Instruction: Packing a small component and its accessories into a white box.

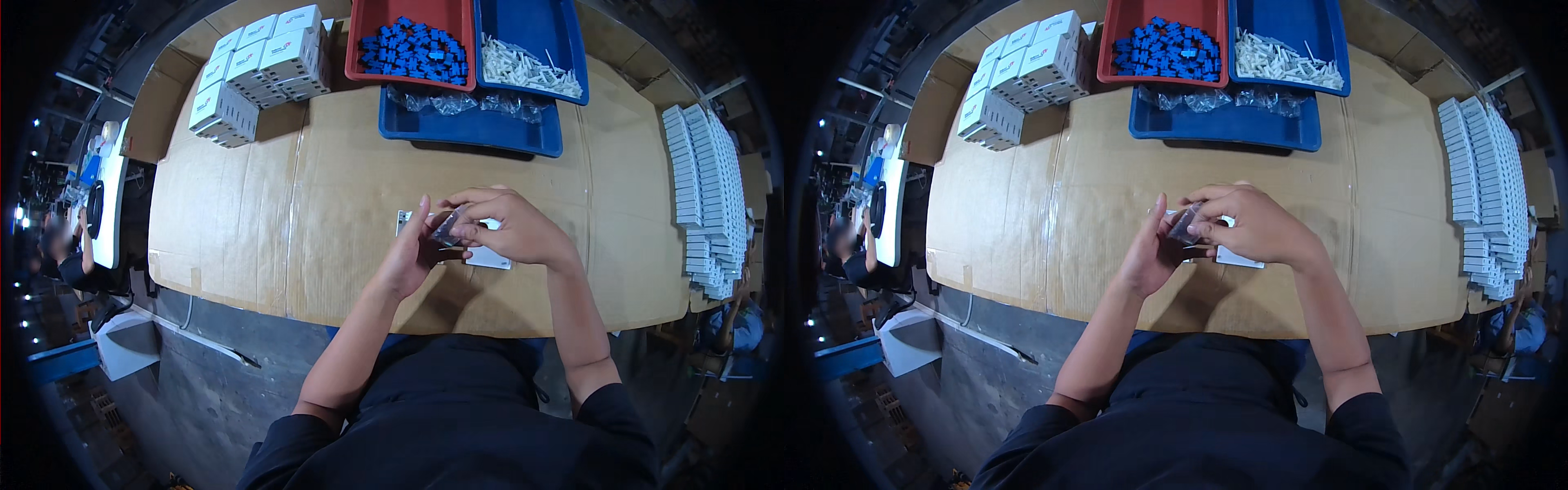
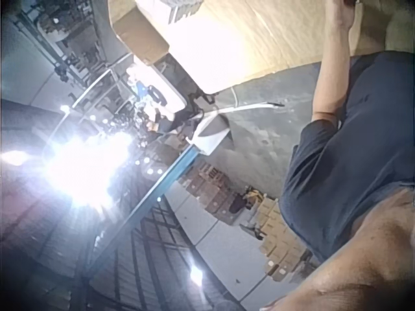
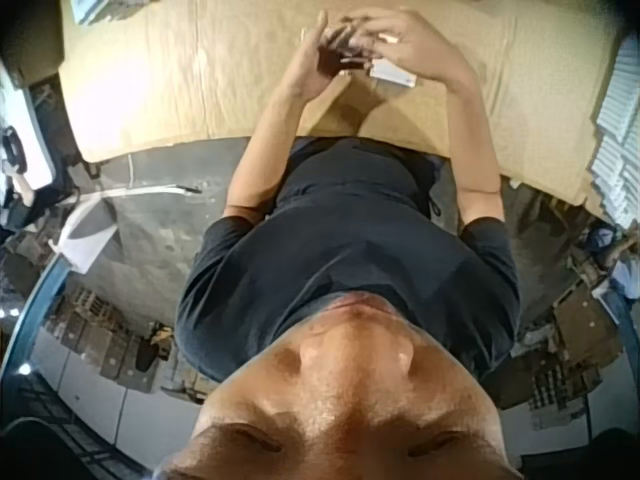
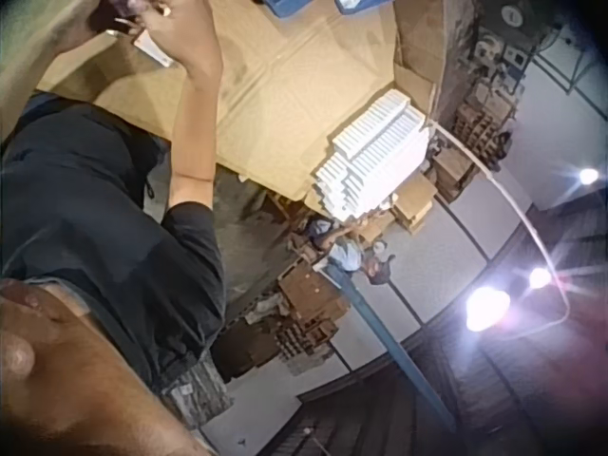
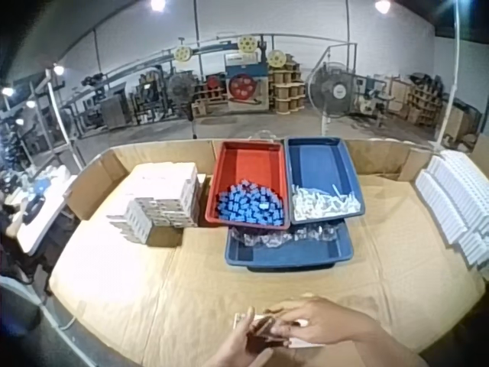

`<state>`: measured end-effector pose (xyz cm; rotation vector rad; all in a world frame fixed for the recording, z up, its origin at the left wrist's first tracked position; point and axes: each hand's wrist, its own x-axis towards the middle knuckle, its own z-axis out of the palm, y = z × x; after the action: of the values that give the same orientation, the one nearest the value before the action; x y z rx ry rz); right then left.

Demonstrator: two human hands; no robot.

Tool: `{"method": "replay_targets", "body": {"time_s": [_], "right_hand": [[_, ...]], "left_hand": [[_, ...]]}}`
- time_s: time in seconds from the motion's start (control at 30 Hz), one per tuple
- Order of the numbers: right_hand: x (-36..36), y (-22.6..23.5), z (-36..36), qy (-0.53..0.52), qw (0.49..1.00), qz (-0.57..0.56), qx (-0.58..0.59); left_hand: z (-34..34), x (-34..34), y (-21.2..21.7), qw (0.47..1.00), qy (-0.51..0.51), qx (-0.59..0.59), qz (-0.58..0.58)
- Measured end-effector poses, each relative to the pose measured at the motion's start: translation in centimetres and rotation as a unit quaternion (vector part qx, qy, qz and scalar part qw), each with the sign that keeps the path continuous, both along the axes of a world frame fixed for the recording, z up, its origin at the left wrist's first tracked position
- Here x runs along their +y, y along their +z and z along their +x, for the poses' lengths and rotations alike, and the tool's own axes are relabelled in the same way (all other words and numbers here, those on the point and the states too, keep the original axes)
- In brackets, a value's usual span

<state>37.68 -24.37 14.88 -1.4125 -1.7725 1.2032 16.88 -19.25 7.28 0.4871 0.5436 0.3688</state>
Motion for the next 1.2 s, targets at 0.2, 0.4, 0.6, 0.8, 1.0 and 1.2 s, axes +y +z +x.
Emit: {"method": "replay_targets", "body": {"time_s": [0.2, 0.4, 0.6, 0.8, 1.0, 1.2], "right_hand": [[-0.2, -0.3, -0.2, 0.023, 1.000, -0.005, 0.011], [0.6, -0.8, -0.9, 0.057, 0.998, -0.012, -0.009], [0.4, -0.1, -1.1, 0.023, 0.987, -0.153, 0.042], [-0.5, 0.0, 0.0, 0.005, 1.000, 0.009, 0.011], [1.4, -2.2, 5.6, -0.197, 0.977, 0.071, 0.031], [6.5, -4.0, 15.9, -0.430, 0.855, 0.197, -0.214]], "left_hand": [[-0.2, 0.0, 0.5, 0.997, 0.003, 0.050, 0.051], [-0.3, -0.1, -0.8, 0.995, -0.009, 0.041, 0.088], [-0.1, 0.0, -1.1, 0.999, -0.020, 0.019, 0.035], [-1.1, -1.1, -2.3, 0.998, -0.039, 0.027, 0.041], [-1.3, -2.9, -3.0, 0.992, -0.118, -0.042, -0.010], [-1.7, -4.0, -2.7, 0.986, -0.151, -0.071, 0.000]]}}
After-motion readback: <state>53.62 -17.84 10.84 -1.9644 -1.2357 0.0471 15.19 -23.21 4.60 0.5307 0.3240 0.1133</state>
